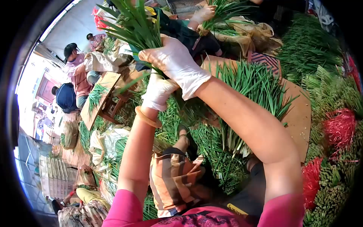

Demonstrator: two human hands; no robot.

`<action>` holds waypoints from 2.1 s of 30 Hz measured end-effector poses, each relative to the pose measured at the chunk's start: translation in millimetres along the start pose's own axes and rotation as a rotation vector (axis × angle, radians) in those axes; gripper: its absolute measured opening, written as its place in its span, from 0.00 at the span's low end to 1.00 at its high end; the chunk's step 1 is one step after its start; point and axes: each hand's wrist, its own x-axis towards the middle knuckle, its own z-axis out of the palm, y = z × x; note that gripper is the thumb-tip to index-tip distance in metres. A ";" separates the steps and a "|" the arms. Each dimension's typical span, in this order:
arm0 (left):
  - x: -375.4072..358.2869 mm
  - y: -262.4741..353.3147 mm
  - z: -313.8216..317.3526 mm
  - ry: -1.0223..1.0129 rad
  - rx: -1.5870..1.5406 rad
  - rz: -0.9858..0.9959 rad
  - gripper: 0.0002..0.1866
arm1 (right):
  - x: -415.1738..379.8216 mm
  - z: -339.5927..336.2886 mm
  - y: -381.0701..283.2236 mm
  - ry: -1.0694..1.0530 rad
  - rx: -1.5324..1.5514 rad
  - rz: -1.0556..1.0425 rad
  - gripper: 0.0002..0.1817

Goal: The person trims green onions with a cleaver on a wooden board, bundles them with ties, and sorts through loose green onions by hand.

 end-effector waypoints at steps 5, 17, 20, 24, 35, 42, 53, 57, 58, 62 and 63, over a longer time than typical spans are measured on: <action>-1.8 -8.4 8.0 0.154 0.544 0.471 0.39 | 6.3 20.0 6.2 0.149 -0.105 -0.080 0.14; -176.4 93.1 45.4 -0.187 -0.002 0.371 0.08 | -86.2 28.3 -9.6 -0.561 -0.234 0.311 0.24; -231.1 95.2 22.8 0.006 0.081 0.514 0.10 | -184.0 37.6 36.8 -0.559 0.123 0.898 0.31; -304.0 83.5 -54.5 0.483 0.131 0.560 0.11 | -310.6 37.4 123.3 -0.140 0.609 1.117 0.35; -485.4 -2.9 -203.2 1.255 -0.423 0.403 0.19 | -349.6 -36.7 33.3 0.220 1.126 0.627 0.12; -472.9 -14.5 -169.3 1.164 -0.392 0.387 0.13 | -295.5 76.4 22.0 -0.400 -0.900 -0.010 0.27; -455.9 -16.3 -160.8 0.982 -0.409 0.541 0.11 | -336.3 33.6 104.3 -1.059 -1.361 -0.089 0.03; -461.3 -9.4 -169.4 1.070 -0.460 0.494 0.05 | -349.9 -32.7 71.3 -1.171 -1.797 0.297 0.06; -462.3 -8.2 -170.7 1.037 -0.480 0.499 0.06 | -344.4 -13.9 56.6 -1.057 -1.670 0.346 0.07; -458.7 -9.7 -164.5 1.026 -0.450 0.531 0.06 | -346.8 81.4 53.3 -1.021 -1.204 -0.184 0.12; -464.6 -9.9 -166.7 0.863 -0.488 0.550 0.06 | -351.6 95.1 67.4 -0.992 -1.140 -0.163 0.12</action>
